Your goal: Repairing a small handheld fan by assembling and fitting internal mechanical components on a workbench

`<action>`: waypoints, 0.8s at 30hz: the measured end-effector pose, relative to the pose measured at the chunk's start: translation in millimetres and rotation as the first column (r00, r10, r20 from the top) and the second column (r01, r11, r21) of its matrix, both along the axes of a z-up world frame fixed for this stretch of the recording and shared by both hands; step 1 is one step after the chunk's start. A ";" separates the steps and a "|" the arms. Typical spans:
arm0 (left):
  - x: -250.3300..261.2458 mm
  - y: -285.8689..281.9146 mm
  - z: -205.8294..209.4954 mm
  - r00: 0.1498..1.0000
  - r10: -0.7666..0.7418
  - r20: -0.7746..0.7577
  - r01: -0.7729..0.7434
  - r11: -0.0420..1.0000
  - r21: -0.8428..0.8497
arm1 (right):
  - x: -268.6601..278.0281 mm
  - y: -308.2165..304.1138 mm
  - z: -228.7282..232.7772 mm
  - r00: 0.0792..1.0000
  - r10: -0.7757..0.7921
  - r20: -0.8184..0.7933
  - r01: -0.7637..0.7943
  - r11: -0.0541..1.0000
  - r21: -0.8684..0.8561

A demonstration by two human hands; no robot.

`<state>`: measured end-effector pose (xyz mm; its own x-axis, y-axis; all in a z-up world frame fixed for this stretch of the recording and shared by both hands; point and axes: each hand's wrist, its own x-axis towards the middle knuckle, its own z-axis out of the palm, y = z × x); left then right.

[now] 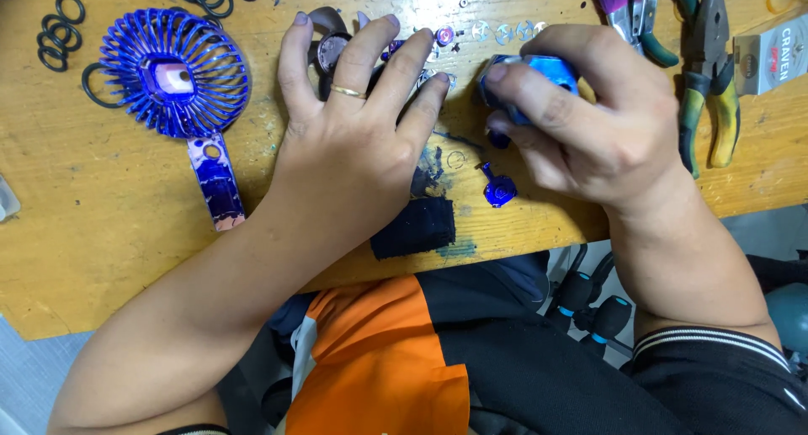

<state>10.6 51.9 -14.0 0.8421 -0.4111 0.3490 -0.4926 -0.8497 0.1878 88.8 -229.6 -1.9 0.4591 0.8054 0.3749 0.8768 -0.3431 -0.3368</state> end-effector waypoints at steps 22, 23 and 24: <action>-0.8 2.9 0.1 1.000 0.005 -0.012 -0.005 1.000 0.027 | -2.0 -1.1 -2.3 1.000 0.019 -0.017 -0.018 0.999 0.046; -0.7 2.2 0.3 1.000 0.000 -0.010 0.001 1.000 0.024 | -1.7 -0.8 -2.1 1.000 0.031 -0.007 -0.031 0.999 0.018; -1.6 1.9 0.4 1.000 -0.002 -0.012 0.003 1.000 0.022 | -1.8 -0.9 -2.1 1.000 0.029 -0.009 -0.029 0.999 0.017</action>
<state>9.0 53.8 -13.6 0.8450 -0.4209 0.3299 -0.4928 -0.8525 0.1745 87.0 -230.5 -4.0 0.4396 0.8120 0.3838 0.8829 -0.3123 -0.3507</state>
